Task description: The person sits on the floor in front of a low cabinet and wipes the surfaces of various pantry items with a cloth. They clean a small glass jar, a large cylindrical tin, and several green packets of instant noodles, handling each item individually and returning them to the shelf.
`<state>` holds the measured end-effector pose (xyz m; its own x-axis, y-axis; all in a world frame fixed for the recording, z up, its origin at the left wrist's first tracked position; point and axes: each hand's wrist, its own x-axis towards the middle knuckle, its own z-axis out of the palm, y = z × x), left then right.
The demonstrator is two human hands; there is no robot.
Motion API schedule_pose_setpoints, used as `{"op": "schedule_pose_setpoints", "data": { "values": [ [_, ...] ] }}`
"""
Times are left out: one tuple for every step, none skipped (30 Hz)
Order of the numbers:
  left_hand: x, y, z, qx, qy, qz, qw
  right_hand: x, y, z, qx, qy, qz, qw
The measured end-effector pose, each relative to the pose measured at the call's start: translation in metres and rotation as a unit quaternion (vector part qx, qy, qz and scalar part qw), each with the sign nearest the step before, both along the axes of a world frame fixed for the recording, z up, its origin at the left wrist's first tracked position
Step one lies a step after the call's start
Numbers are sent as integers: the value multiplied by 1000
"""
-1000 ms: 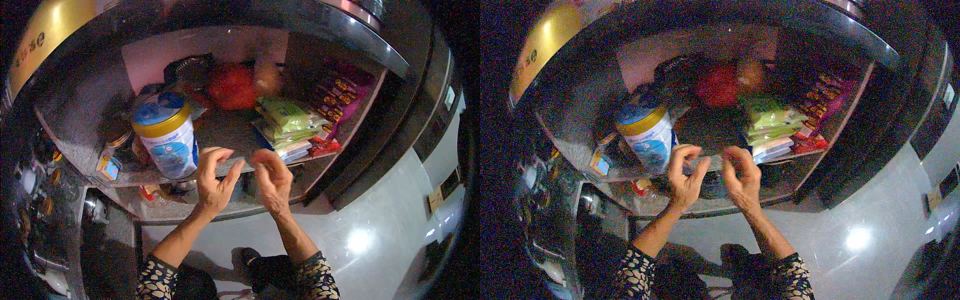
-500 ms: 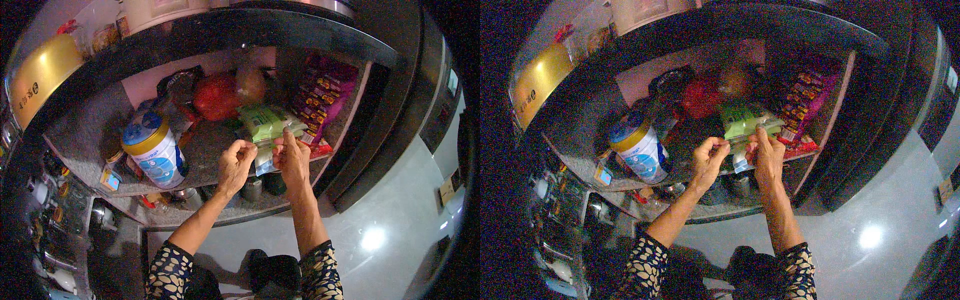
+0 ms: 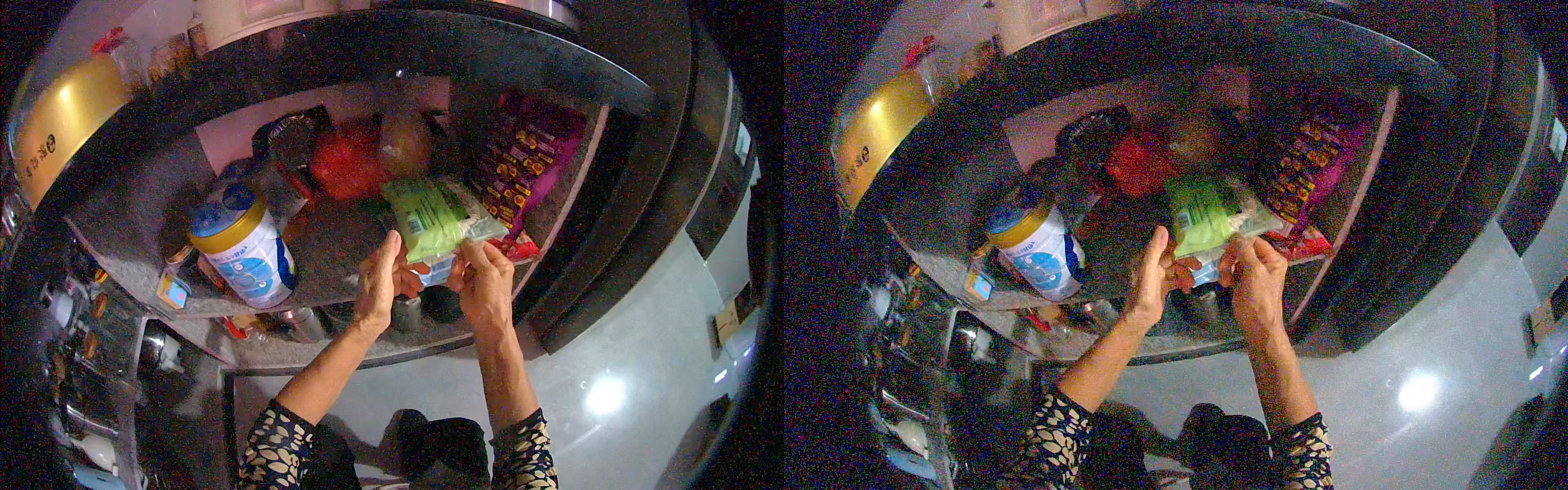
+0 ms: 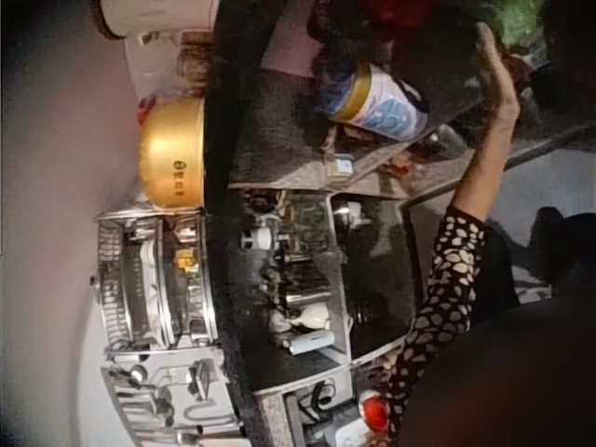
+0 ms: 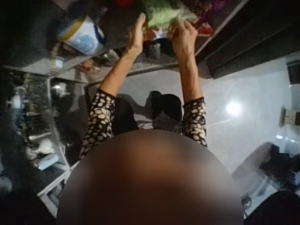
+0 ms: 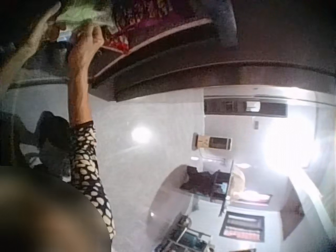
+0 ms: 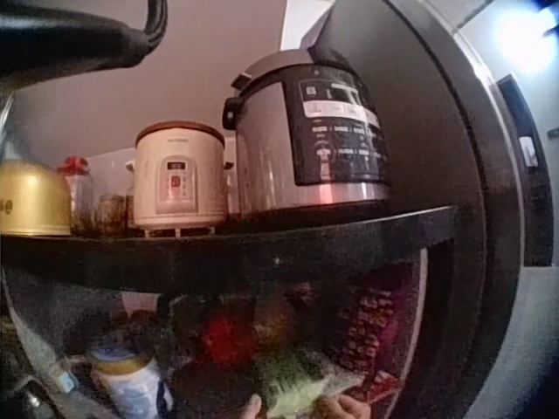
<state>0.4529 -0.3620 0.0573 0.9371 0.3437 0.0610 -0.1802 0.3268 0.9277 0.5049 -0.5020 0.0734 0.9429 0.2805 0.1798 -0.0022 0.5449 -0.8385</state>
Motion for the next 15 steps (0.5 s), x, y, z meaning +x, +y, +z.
{"op": "schedule_pose_setpoints", "data": {
  "values": [
    [0, -3, 0, -30, 1, -9, 1000, -6, -3, -1, -5, -1, 0, 1000],
    [-1, -6, 2, -59, 1, -18, 998, -12, -6, -2, -9, -2, 0, 1000],
    [-2, -9, 4, -89, 2, -27, 996, -18, -10, -4, -13, -2, 1, 1000],
    [-4, -12, 5, -121, -8, -39, 992, -22, -13, -11, 1, -23, 21, 999],
    [-6, -14, 7, -153, -18, -51, 987, -28, -17, -16, -10, -25, 17, 999],
    [-8, -16, 9, -185, -28, -62, 980, -34, -19, -19, -20, -26, 13, 999],
    [-11, -18, 8, -218, -38, -72, 973, -42, -22, -22, -32, -27, 10, 999],
    [-12, -15, 4, -260, -39, -94, 960, -51, -25, -23, -21, -16, 26, 999],
    [-15, -15, 4, -263, -33, -105, 958, -56, -28, -27, -31, -20, 31, 999],
    [-18, -18, 3, -270, -23, -116, 956, -63, -32, -33, -43, -19, 33, 998],
    [-22, -20, 2, -276, -13, -127, 953, -68, -37, -39, -55, -17, 36, 998],
    [-26, -20, -1, -297, 5, -141, 945, -72, -42, -44, -48, -25, 63, 997],
    [-29, -21, -4, -297, 4, -135, 945, -76, -46, -45, -67, -28, 75, 995],
    [-33, -22, -10, -298, 4, -129, 946, -80, -50, -45, -87, -31, 86, 992],
    [-38, -23, -15, -298, 3, -124, 946, -85, -56, -44, -106, -34, 98, 989]
  ]
}}
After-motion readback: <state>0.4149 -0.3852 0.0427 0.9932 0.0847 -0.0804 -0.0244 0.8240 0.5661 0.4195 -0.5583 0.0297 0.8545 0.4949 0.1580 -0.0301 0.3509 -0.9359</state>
